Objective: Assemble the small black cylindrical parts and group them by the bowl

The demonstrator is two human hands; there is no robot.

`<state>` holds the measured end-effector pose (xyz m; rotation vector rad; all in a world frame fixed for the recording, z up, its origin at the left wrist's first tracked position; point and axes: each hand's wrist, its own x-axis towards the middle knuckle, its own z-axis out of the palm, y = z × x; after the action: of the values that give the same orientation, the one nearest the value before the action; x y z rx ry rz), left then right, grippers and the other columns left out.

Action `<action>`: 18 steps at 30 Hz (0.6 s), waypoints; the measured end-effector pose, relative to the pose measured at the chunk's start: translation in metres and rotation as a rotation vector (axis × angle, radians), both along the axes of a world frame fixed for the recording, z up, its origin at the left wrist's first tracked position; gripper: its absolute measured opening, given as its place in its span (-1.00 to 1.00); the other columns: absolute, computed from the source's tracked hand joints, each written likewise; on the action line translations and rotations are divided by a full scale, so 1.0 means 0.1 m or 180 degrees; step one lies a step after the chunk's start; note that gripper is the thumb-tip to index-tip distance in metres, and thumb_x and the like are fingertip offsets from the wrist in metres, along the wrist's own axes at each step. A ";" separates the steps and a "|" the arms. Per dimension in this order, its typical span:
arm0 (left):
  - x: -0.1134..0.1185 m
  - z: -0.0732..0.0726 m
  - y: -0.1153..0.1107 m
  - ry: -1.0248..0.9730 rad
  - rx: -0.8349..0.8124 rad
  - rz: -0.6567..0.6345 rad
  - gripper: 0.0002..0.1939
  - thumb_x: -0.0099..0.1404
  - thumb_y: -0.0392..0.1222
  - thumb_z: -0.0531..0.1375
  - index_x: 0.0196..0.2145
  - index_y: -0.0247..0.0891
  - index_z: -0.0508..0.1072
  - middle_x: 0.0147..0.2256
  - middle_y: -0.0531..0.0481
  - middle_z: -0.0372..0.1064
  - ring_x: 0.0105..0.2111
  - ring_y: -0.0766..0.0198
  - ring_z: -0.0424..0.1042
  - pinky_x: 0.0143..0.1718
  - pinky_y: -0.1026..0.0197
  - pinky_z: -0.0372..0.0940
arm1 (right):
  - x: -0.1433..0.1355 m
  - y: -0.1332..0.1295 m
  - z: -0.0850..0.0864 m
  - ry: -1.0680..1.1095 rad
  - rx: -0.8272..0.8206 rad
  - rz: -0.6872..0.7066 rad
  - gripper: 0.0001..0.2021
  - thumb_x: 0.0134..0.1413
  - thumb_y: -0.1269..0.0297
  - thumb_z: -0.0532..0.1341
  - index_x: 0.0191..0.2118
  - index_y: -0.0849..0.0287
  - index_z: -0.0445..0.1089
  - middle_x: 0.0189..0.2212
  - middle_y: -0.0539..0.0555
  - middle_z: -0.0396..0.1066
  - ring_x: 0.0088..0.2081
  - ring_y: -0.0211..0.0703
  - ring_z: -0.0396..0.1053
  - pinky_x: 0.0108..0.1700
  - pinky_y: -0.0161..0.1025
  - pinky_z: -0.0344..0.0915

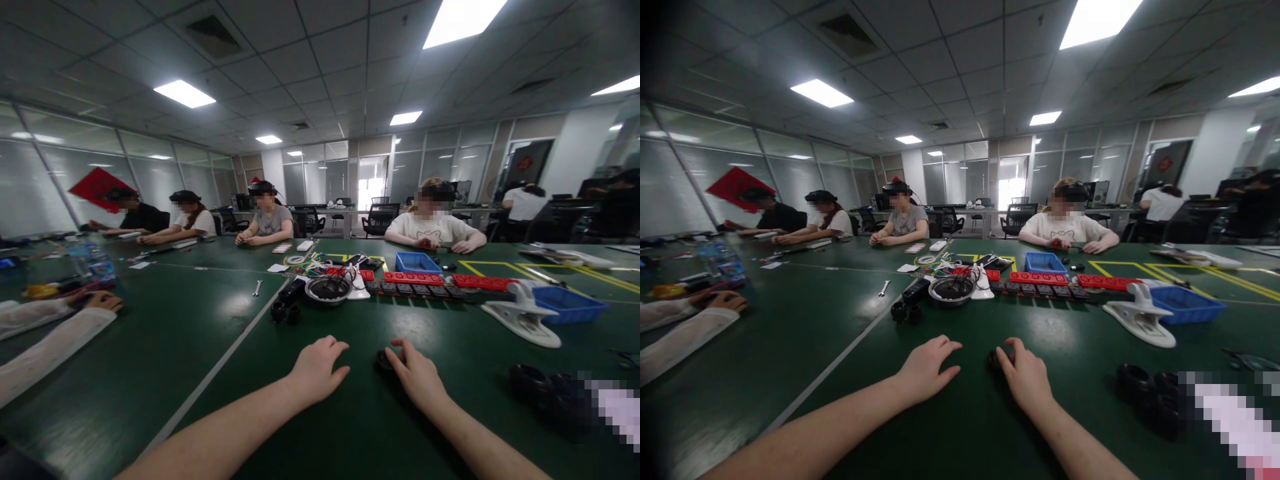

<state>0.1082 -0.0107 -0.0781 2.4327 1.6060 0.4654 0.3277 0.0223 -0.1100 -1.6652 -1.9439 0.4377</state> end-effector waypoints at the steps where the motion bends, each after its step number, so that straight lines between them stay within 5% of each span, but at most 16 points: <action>1: 0.07 0.02 0.02 -0.0043 0.0048 -0.0038 -0.59 0.17 -0.01 0.07 -0.01 -0.08 0.22 -0.13 -0.01 0.22 -0.16 0.18 0.26 -0.17 0.20 0.21 | 0.00 0.00 -0.01 0.0077 -0.0017 0.0074 -0.70 0.08 0.10 -0.06 -0.15 0.16 0.19 -0.48 0.04 0.36 -0.39 -0.09 0.35 -0.34 -0.20 0.20; 6: 0.37 0.05 0.18 -0.0279 0.0385 -0.0378 -0.42 0.11 0.06 0.12 0.07 -0.14 0.13 0.01 -0.05 0.13 0.01 0.11 0.10 0.01 0.10 0.07 | -0.02 -0.04 -0.05 0.0361 0.0257 0.0718 -0.65 0.06 0.19 -0.02 -0.02 0.18 0.12 -0.34 0.05 0.39 -0.27 -0.12 0.33 -0.20 -0.21 0.20; 9: 0.47 0.05 0.29 -0.0154 0.0309 -0.0455 -0.39 0.06 0.07 0.16 0.05 -0.15 0.17 0.06 -0.04 0.11 0.05 0.07 0.06 0.05 0.05 0.00 | -0.02 -0.03 -0.07 0.0309 0.0434 0.0668 -0.61 0.02 0.23 0.03 0.00 0.23 0.14 -0.23 0.10 0.35 -0.18 -0.11 0.29 -0.11 -0.19 0.17; 13: 0.47 0.07 0.39 0.0118 -0.0258 -0.0561 -0.60 0.10 0.03 0.13 -0.09 -0.06 0.33 -0.12 0.06 0.32 -0.13 0.19 0.29 -0.14 0.21 0.19 | 0.01 0.00 -0.09 0.0287 0.0376 0.0487 -0.62 0.03 0.23 0.04 -0.02 0.29 0.19 -0.23 0.14 0.33 -0.18 -0.10 0.27 -0.09 -0.19 0.17; 18: 0.27 0.18 0.47 0.0375 -0.0459 -0.0321 -0.62 -0.08 0.06 0.22 -0.28 -0.12 0.43 -0.29 0.00 0.39 -0.28 0.11 0.36 -0.29 0.19 0.23 | 0.03 0.00 -0.05 0.0062 0.0347 0.0565 -0.68 0.03 0.24 0.06 -0.09 0.24 0.25 -0.25 0.12 0.34 -0.18 -0.10 0.26 -0.10 -0.19 0.18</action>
<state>0.1354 0.0359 -0.0597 2.4577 1.4944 0.1864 0.3302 0.0221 -0.1153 -1.4224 -2.0714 0.4049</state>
